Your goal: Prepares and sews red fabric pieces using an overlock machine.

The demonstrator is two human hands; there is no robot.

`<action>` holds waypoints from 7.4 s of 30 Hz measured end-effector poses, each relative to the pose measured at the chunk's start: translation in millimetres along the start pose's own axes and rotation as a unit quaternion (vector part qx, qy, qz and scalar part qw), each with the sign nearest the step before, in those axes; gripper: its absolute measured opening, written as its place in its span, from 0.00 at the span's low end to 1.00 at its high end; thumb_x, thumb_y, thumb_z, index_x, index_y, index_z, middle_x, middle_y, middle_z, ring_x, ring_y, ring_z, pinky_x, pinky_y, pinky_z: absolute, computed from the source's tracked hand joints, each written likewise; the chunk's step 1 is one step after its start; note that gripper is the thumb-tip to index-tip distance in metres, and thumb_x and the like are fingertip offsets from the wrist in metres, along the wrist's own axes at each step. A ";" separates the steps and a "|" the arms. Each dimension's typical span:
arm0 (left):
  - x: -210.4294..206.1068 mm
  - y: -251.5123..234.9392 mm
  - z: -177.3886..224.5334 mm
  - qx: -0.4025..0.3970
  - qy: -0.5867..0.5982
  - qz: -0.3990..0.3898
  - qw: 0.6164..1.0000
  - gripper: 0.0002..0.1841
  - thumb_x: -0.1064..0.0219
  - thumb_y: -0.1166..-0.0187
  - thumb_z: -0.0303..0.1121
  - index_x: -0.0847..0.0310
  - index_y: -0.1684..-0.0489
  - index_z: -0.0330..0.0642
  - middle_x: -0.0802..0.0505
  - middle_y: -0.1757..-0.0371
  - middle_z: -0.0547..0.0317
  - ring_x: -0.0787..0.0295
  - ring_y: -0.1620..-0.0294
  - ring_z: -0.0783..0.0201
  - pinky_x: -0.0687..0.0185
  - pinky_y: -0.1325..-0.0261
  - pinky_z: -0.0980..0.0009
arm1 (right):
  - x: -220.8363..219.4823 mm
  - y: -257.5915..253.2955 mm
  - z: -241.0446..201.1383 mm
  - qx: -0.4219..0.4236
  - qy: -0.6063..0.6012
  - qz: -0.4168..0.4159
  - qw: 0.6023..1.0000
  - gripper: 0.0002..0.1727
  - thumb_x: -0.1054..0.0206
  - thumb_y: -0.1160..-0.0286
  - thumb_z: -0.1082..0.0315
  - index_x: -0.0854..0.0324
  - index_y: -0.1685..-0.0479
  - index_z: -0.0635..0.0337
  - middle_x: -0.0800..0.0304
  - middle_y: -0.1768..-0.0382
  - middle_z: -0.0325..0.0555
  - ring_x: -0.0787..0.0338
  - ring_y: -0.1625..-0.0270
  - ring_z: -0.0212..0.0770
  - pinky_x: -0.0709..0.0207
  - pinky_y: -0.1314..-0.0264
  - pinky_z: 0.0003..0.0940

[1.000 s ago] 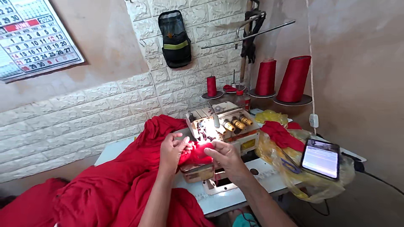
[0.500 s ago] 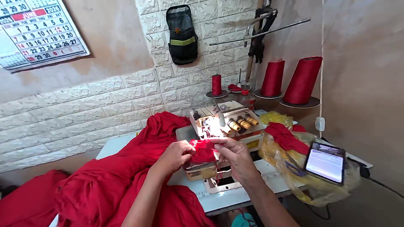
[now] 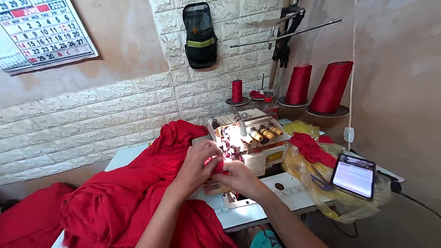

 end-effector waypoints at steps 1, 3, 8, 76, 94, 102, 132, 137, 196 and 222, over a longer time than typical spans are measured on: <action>-1.0 2.0 0.4 0.023 -0.039 -0.003 0.999 0.20 0.36 0.17 0.50 0.11 0.48 0.41 0.10 0.37 0.53 0.18 0.30 0.55 0.31 0.29 0.45 | -1.3 -0.3 -2.2 -0.008 -0.016 0.005 1.000 0.14 0.31 0.23 0.59 0.13 0.68 0.62 0.13 0.67 0.41 0.15 0.60 0.30 0.22 0.53 0.33; -0.9 15.1 -12.4 0.120 -0.102 -0.073 0.985 0.44 0.28 0.35 0.68 0.22 0.27 0.41 0.26 0.14 0.50 0.36 0.12 0.47 0.42 0.19 0.35 | 9.3 3.1 -3.3 -0.022 -0.095 0.039 0.994 0.11 0.33 0.20 0.63 0.10 0.56 0.63 0.08 0.63 0.38 0.12 0.63 0.24 0.17 0.57 0.25; 20.0 55.4 -54.0 0.172 -0.244 -0.105 0.949 0.08 0.31 0.24 0.25 0.06 0.56 0.38 0.07 0.35 0.52 0.20 0.23 0.42 0.39 0.25 0.32 | 32.6 21.6 16.0 -0.060 -0.283 0.144 0.946 0.10 0.37 0.18 0.70 0.12 0.67 0.58 0.13 0.74 0.30 0.24 0.80 0.19 0.31 0.78 0.14; -31.4 -16.1 44.8 -0.142 -0.103 -0.250 0.952 0.17 0.40 0.14 0.42 0.15 0.67 0.38 0.10 0.64 0.50 0.11 0.58 0.53 0.21 0.54 0.53 | 22.1 25.8 11.1 0.062 -0.220 -0.014 0.973 0.04 0.30 0.23 0.70 0.10 0.59 0.61 0.12 0.76 0.29 0.21 0.82 0.17 0.24 0.79 0.15; -39.8 -24.5 -23.0 0.008 -0.067 -0.341 0.938 0.20 0.38 0.14 0.46 0.14 0.57 0.35 0.11 0.58 0.50 0.15 0.53 0.57 0.22 0.45 0.58 | 18.0 34.1 42.2 -0.014 -0.272 0.049 0.961 0.04 0.33 0.19 0.69 0.14 0.56 0.60 0.12 0.69 0.33 0.23 0.82 0.21 0.26 0.81 0.16; -50.9 -18.5 -7.4 -0.016 -0.087 -0.362 0.928 0.23 0.39 0.14 0.50 0.14 0.59 0.34 0.10 0.57 0.45 0.12 0.51 0.51 0.19 0.46 0.51 | 20.6 39.6 42.8 0.015 -0.246 0.058 0.967 0.05 0.32 0.20 0.69 0.13 0.55 0.60 0.10 0.66 0.34 0.18 0.76 0.22 0.22 0.74 0.17; -31.9 -15.3 -1.1 0.103 0.001 -0.336 0.936 0.13 0.32 0.23 0.23 0.23 0.45 0.29 0.13 0.54 0.44 0.15 0.56 0.57 0.19 0.48 0.61 | 33.8 19.2 12.7 -0.033 0.043 0.120 0.991 0.20 0.39 0.14 0.56 0.18 0.34 0.59 0.11 0.66 0.40 0.17 0.73 0.30 0.21 0.68 0.28; -41.2 -17.0 1.1 0.112 -0.018 -0.338 0.934 0.26 0.32 0.27 0.20 0.33 0.30 0.29 0.15 0.47 0.41 0.16 0.58 0.55 0.19 0.51 0.59 | 30.2 15.2 4.3 -0.036 0.102 0.064 0.992 0.12 0.33 0.19 0.62 0.08 0.53 0.61 0.12 0.64 0.45 0.25 0.72 0.31 0.28 0.65 0.29; -13.7 -21.3 -5.8 0.079 -0.017 -0.316 0.945 0.09 0.33 0.21 0.24 0.19 0.50 0.28 0.13 0.52 0.43 0.16 0.51 0.57 0.21 0.43 0.62 | 31.1 5.5 6.9 -0.027 -0.021 0.112 0.993 0.09 0.26 0.29 0.63 0.11 0.57 0.56 0.17 0.61 0.36 0.29 0.74 0.21 0.34 0.71 0.17; -34.3 -27.4 -32.9 0.052 -0.129 -0.333 0.933 0.20 0.42 0.16 0.44 0.12 0.54 0.33 0.09 0.50 0.43 0.15 0.42 0.46 0.28 0.37 0.46 | 30.0 41.5 41.4 0.008 -0.082 0.114 0.990 0.10 0.36 0.17 0.64 0.12 0.50 0.58 0.14 0.68 0.33 0.24 0.78 0.20 0.27 0.75 0.16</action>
Point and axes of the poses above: each hand's wrist, its own y-axis away from the middle knuckle, its own x-axis out of the back of the hand, z = x × y, the point moved 9 cm from there along -y, towards the middle knuckle
